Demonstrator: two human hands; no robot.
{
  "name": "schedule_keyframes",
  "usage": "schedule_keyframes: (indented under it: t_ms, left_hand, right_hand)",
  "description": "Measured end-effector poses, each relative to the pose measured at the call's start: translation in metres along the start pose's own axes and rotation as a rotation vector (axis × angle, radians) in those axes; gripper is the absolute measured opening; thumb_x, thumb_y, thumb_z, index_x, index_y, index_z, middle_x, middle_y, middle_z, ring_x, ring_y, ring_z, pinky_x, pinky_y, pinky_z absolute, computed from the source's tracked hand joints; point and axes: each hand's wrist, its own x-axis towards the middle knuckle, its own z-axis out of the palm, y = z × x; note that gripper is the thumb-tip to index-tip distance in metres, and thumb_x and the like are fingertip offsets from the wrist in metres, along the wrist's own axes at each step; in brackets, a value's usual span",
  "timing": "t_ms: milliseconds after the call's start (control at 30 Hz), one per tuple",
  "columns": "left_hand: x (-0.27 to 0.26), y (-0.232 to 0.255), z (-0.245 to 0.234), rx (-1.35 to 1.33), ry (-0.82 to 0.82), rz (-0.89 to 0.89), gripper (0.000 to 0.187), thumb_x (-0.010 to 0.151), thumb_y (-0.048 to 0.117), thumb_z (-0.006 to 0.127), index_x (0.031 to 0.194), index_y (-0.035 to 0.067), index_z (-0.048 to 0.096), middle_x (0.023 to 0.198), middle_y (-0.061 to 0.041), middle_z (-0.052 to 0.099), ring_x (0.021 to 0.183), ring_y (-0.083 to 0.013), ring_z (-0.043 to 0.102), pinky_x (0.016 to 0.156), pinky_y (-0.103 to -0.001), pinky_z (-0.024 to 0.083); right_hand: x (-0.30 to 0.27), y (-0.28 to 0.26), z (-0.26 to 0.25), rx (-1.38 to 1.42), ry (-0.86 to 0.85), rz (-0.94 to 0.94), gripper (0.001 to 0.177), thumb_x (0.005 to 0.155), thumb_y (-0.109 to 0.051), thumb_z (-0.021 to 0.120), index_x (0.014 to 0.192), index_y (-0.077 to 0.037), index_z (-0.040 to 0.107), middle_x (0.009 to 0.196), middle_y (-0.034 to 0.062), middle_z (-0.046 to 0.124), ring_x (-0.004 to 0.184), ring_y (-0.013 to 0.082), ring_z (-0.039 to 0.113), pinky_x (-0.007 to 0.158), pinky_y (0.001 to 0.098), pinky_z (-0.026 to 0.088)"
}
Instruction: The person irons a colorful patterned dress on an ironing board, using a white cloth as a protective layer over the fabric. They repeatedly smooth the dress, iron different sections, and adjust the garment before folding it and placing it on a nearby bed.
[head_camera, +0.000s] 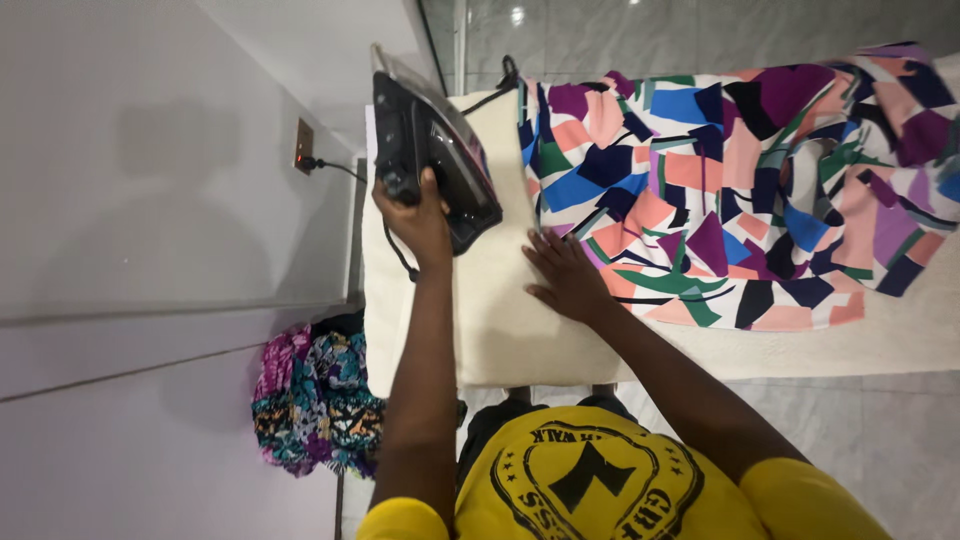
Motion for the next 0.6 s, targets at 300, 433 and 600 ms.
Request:
schedule_keyframes:
  t_ms: [300,433,600]
  left_hand:
    - [-0.05,-0.009,-0.048,-0.057,0.051,0.057,0.074,0.09,0.01,0.075,0.145,0.005,0.027,0.12,-0.012,0.06,0.087,-0.0154,0.068,0.065,-0.025,0.059]
    - [-0.017,-0.015,-0.054,0.249,-0.015,0.113,0.068,0.09,0.004,0.082,0.144,-0.002,0.042,0.122,-0.02,0.064,0.1,-0.0218,0.065,0.083,-0.032,0.056]
    - [-0.016,-0.037,-0.047,0.31,0.034,0.257,0.065,0.088,0.009,0.084,0.139,-0.002,0.045,0.129,-0.019,0.058,0.115,-0.0223,0.064,0.1,-0.036,0.056]
  right_hand:
    - [-0.066,0.007,-0.005,0.263,0.135,0.038,0.061,0.092,-0.029,0.069,0.146,-0.007,0.052,0.161,0.0168,0.038,0.15,0.0324,0.034,0.121,0.0499,0.029]
    - [-0.082,0.024,-0.003,0.389,0.152,0.064,0.046,0.088,-0.016,0.071,0.132,-0.007,0.064,0.154,0.0147,0.05,0.144,0.0331,0.047,0.117,0.0465,0.039]
    - [-0.081,0.035,-0.019,0.193,0.23,0.225,0.038,0.085,-0.017,0.076,0.121,-0.009,0.069,0.138,0.0128,0.062,0.129,0.0367,0.058,0.111,0.0478,0.045]
